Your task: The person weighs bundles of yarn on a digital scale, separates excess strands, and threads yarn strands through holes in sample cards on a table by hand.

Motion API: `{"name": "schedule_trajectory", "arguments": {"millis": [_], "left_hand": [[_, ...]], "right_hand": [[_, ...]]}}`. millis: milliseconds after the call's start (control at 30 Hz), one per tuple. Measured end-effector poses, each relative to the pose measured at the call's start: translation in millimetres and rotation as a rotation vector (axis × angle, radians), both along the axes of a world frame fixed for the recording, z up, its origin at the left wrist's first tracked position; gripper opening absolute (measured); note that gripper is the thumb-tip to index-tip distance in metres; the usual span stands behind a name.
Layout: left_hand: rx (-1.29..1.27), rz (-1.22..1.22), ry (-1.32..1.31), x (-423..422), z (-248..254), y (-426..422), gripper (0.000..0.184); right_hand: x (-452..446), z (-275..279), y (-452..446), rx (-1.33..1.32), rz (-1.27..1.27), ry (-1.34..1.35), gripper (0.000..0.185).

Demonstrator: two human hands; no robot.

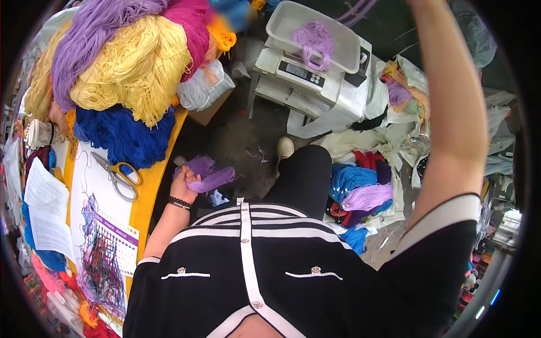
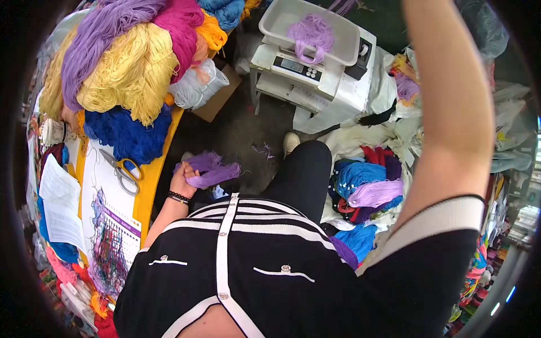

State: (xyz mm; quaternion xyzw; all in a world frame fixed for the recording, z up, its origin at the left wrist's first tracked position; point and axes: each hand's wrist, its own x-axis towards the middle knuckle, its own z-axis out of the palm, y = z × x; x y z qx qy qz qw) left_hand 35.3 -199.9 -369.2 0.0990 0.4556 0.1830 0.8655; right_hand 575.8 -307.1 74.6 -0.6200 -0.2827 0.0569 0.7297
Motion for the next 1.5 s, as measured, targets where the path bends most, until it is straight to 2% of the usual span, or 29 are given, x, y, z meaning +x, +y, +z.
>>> {"name": "schedule_trajectory", "arguments": {"millis": [33, 100, 133, 167, 200, 233, 267, 300, 367, 500, 600, 833, 1067, 1200, 1400, 1500], "left_hand": [[0.002, -0.011, -0.041, -1, -2, 1, 0.018], [-0.004, -0.01, -0.033, -1, -2, 0, 0.017], [-0.011, -0.009, -0.022, -1, -1, 0, 0.017], [-0.011, -0.007, -0.023, -2, 0, 0, 0.017], [-0.026, -0.009, -0.019, -3, 1, 0, 0.016], [-0.041, -0.011, -0.015, -3, 1, 1, 0.016], [-0.04, -0.009, -0.014, -2, 2, 1, 0.016], [-0.041, -0.008, -0.008, -2, 2, 1, 0.015], [-0.044, -0.016, 0.008, -2, 1, 0, 0.015], [-0.003, -0.071, 0.004, 4, 3, -2, 0.015], [0.005, -0.091, 0.007, 4, 3, -3, 0.015], [0.035, -0.108, 0.041, 5, 1, -5, 0.015], [0.039, -0.086, 0.1, 7, 4, -7, 0.015], [0.047, -0.109, 0.099, 4, 4, -6, 0.016], [0.065, -0.171, 0.11, 9, 0, -8, 0.017], [0.071, -0.163, 0.132, 9, 2, -8, 0.017]], "right_hand": [[1, -36, 1, -0.094, -0.004, 0.044, 0.016], [48, -119, -10, -0.66, -0.174, -1.746, 0.021], [31, -158, -17, -0.743, -0.09, -1.209, 0.014], [4, -194, -24, -0.782, -0.011, -0.671, 0.02], [-17, -225, -30, -0.937, -0.101, -0.775, 0.017], [-38, -246, -41, -0.834, -0.047, -0.942, 0.013], [-51, -256, -48, -1.013, -0.016, -1.078, 0.014], [-71, -267, -56, -0.916, -0.15, -1.197, 0.011], [-94, -268, -66, -0.768, -0.245, -1.158, 0.013], [-99, -266, -99, -0.649, -0.364, -1.006, 0.012], [-89, -277, -131, -0.635, -0.382, -0.72, 0.013], [-68, -303, -184, -0.818, -0.492, -0.405, 0.022], [-53, -328, -210, -0.89, -0.556, -0.318, 0.02], [-50, -336, -220, -0.951, -0.578, -0.302, 0.019], [-39, -349, -226, -1.175, -0.49, -0.605, 0.016], [-25, -356, -221, -1.193, -0.408, -0.755, 0.015]]}}
